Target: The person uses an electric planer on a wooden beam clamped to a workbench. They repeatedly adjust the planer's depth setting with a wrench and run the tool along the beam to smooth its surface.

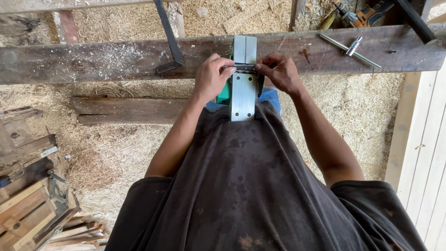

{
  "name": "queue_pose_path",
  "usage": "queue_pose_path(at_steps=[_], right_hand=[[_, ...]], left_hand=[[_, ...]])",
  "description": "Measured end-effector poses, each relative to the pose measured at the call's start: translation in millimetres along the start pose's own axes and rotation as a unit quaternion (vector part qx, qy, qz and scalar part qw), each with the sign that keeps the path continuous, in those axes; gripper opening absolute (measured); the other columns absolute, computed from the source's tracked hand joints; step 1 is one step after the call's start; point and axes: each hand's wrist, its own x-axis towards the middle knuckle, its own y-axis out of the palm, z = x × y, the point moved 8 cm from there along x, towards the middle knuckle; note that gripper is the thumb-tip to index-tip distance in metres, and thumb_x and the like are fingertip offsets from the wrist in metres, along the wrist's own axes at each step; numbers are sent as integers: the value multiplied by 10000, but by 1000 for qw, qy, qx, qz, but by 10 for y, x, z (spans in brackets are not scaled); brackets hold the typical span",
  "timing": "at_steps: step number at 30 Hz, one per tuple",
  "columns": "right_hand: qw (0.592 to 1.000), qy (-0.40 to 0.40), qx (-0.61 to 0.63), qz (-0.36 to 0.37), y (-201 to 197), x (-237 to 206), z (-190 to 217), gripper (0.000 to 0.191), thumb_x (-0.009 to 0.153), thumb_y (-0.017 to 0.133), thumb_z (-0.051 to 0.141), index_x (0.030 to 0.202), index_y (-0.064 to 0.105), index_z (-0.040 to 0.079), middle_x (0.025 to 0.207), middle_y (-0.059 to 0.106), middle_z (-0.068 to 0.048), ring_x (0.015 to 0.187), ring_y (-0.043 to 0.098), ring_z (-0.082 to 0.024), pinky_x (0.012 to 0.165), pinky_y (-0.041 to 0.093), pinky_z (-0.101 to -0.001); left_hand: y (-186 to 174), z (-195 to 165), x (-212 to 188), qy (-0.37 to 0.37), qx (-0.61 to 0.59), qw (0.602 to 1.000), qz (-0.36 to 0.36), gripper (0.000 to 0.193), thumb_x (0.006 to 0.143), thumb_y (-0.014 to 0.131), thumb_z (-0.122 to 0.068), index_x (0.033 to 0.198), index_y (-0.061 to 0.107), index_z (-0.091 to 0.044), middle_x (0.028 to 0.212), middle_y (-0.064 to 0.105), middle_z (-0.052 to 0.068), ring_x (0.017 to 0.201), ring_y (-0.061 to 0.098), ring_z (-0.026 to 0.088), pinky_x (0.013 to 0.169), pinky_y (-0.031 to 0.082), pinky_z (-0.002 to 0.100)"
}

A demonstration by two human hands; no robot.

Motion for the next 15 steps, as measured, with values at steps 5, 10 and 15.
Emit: queue_pose_path(at_steps=[5,10,15], right_hand=[[1000,21,3,-23,-9,-33,-42,90,973,771,139,1003,784,55,917,740,-22,834,681,-96,732,565,-260],[999,31,6,-25,13,-31,-116,103,963,782,155,995,792,57,890,741,-21,794,672,-91,691,547,-264],[999,39,10,-34,-40,-67,-200,122,966,790,168,983,765,50,859,745,-20,770,661,-96,678,539,-267]], left_hand=[[41,-7,100,1,22,1000,21,93,921,791,-182,934,781,-90,869,661,28,701,641,161,639,505,337],[78,110,139,-16,28,998,56,90,923,793,-193,929,786,-104,866,660,10,692,625,136,613,493,316],[197,230,190,7,23,998,64,79,900,792,-173,919,780,-97,890,667,40,735,659,167,647,532,325]])
